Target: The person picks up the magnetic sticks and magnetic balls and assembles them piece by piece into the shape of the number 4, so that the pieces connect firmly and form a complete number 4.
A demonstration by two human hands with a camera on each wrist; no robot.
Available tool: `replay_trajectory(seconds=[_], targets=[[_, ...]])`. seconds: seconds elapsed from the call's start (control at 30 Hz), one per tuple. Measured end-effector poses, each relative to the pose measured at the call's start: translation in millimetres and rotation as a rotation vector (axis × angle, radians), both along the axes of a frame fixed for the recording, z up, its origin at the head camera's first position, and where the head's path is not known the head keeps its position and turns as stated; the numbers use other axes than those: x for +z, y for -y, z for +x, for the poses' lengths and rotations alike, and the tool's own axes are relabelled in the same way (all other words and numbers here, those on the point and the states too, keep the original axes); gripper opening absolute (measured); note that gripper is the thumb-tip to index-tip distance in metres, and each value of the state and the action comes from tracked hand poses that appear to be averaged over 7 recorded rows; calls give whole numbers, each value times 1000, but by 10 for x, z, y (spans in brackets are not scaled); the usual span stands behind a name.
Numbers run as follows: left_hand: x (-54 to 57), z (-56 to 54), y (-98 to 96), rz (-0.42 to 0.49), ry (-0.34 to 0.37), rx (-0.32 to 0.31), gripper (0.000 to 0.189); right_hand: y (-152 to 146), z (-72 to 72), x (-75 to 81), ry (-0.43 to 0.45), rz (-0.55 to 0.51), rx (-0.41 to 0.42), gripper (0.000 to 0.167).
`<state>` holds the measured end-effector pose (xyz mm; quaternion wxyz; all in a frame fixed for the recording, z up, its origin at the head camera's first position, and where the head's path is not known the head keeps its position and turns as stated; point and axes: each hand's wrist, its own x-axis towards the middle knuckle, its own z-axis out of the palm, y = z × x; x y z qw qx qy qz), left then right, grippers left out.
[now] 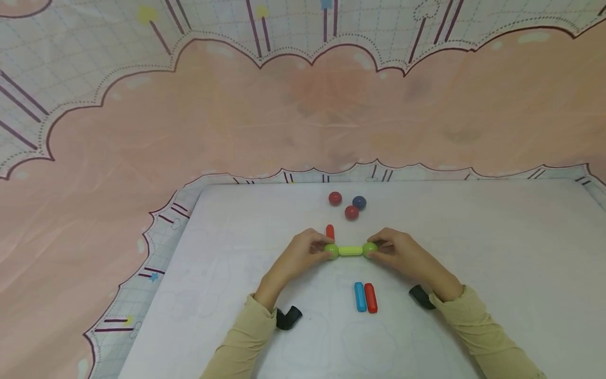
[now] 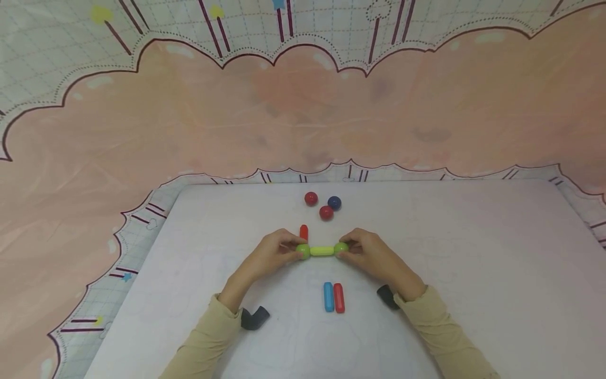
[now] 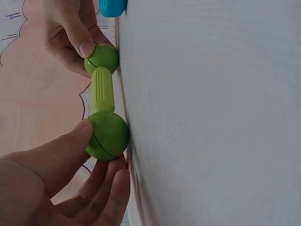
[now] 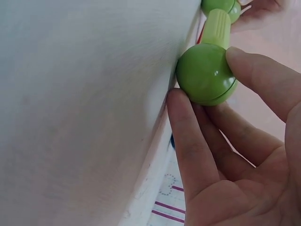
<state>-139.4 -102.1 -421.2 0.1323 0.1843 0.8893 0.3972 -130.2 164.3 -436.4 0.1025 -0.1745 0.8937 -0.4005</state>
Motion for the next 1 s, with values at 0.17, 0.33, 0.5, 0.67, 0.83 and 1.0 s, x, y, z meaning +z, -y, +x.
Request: replay_trajectory(seconds=[0.17,0.33,0.5,0.67,0.83,1.0], targets=[[-6,7,-5,8,2,7,30,8,9,22,5,22,-10,32],[-9,4,-1,4,7,7,31,16,29,49,0,33,-12,33],[-12,3,2,-1,4,9,31,18,63,95,-38,40,-15,34],[-13,9,1,1,12,25,31,18,101,145,-70,45,-25,35],[-10,22,-2,-1,13,25,31,15,150,178,-102,70,-11,31],[-6,23,-10,-10,20,32,32,6,206,220,-105,81,10,30]])
